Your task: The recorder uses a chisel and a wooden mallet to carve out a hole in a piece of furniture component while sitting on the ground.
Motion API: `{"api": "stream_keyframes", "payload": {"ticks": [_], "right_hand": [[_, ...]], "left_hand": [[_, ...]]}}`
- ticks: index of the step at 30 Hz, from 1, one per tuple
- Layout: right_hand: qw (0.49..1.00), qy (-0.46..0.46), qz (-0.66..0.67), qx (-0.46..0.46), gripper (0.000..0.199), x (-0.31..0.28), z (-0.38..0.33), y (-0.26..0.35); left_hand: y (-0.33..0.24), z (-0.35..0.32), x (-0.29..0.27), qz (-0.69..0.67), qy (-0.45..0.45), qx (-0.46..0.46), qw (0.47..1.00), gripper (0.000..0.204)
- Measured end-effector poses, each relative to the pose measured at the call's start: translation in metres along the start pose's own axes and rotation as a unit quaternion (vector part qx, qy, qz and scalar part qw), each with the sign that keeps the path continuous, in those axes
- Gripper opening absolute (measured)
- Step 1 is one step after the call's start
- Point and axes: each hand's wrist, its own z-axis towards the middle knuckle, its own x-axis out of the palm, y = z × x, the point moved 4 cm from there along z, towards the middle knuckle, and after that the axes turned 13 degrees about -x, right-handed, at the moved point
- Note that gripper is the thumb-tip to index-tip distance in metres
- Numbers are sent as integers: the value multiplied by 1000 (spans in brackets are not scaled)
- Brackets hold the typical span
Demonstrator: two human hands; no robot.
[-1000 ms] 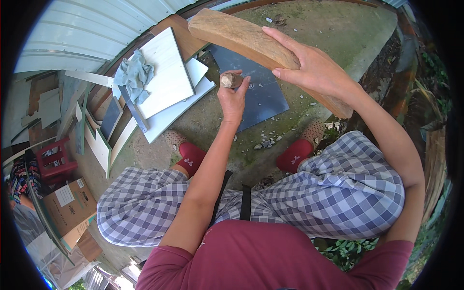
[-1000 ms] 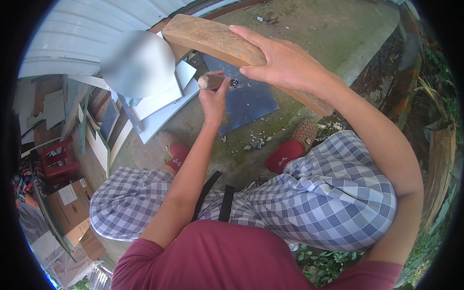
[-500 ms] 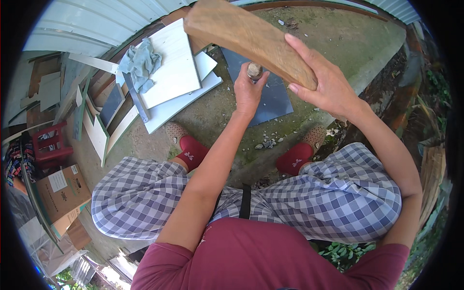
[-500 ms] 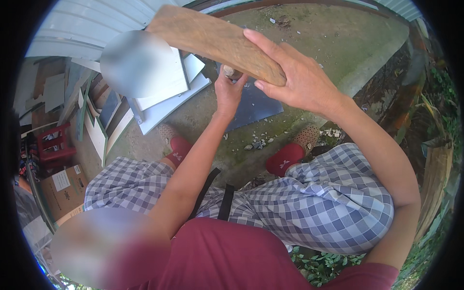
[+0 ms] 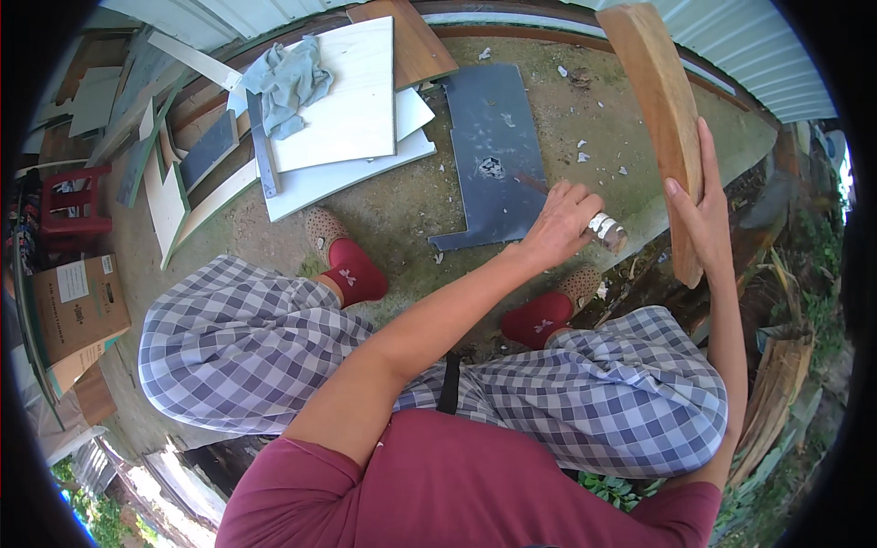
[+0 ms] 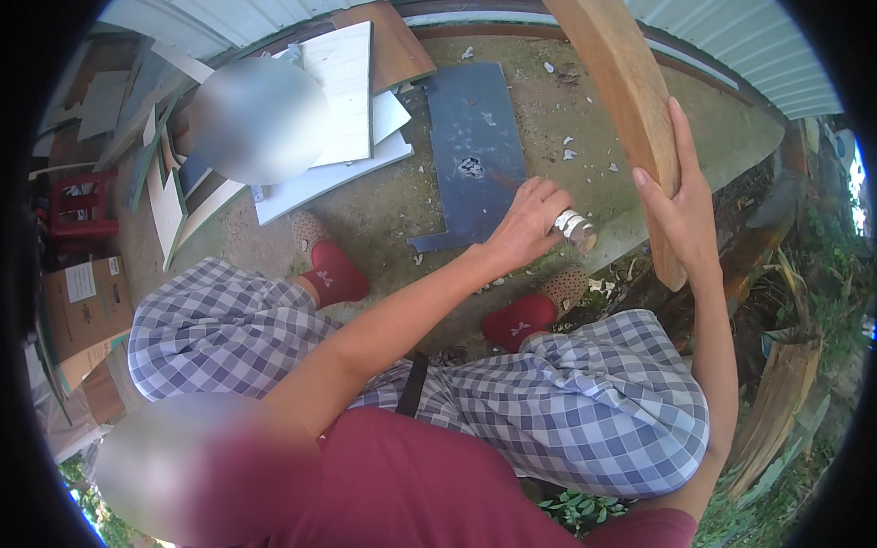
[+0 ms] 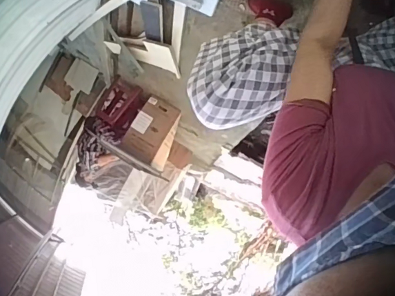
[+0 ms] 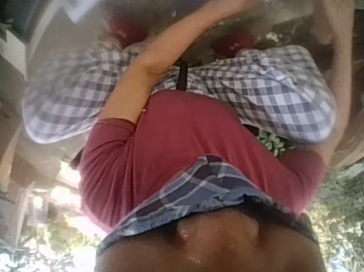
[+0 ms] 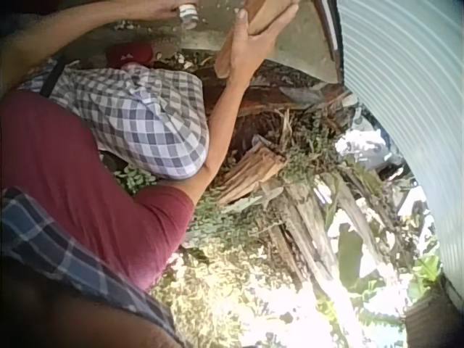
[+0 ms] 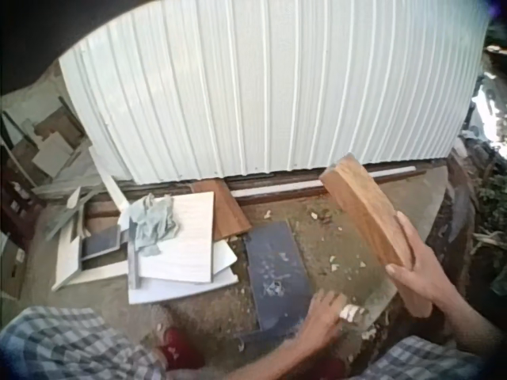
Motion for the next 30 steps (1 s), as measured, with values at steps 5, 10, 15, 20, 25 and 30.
{"api": "stream_keyframes", "payload": {"ticks": [5,10,15,20,25,30], "right_hand": [[996,-33,39,77,79,-1,-44,-10],[978,-74,134,143,79,36,-72,-21],[973,-53,138,175,79,52,-85,-33],[968,-63,162,180,80,61,-72,-29],[940,-132,201,244,79,79,-57,-31],[939,-119,200,253,81,84,-69,-49]], "left_hand": [[-3,3,-6,-77,2,-22,997,34],[1,18,-20,-75,-39,-14,996,33],[-6,38,-24,-82,-46,-6,996,34],[3,54,-27,-115,-50,-13,992,33],[18,64,-24,-129,-52,-3,990,31],[17,74,-18,-123,-24,-23,992,29]]}}
